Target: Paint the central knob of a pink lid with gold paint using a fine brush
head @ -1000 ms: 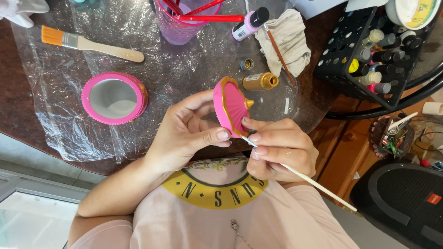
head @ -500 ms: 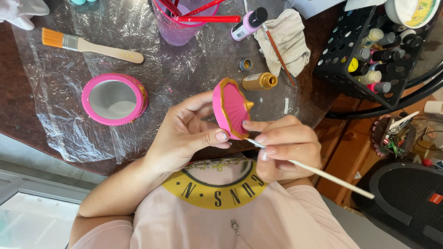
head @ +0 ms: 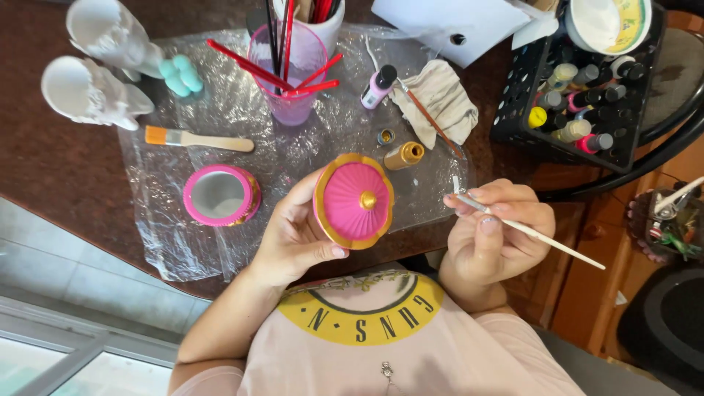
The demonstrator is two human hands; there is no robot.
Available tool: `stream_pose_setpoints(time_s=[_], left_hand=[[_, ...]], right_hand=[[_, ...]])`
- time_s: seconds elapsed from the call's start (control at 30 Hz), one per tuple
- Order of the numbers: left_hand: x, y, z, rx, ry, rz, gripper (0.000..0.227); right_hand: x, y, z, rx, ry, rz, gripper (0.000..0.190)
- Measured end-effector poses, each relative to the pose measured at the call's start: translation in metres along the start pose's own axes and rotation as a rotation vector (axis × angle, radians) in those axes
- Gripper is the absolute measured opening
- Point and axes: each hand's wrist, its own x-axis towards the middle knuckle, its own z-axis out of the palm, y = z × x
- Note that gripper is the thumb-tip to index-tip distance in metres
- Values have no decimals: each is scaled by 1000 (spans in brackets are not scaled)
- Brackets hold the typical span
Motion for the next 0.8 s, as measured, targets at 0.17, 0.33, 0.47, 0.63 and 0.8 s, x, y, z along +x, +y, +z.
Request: stream_pose_setpoints(time_s=[0.17,0.33,0.47,0.63,0.8], left_hand=[[0,0,-4,161,-44,175,90],[5,0,2,231,86,216,83],[6,-1,3,118,263,103,80],[4,-4,2,55,298,42,80],[6,-1,5,61,298,25,82]], right_hand=[[12,-4,0,-192,-90,-21,19],[37,8,-19,-638,-342,-101,24],[30,26,-26,-789,-480,-253,22],[16,42,-32,-934,-513,-263,15],[8,50,-36,-959,-500,-267,14]])
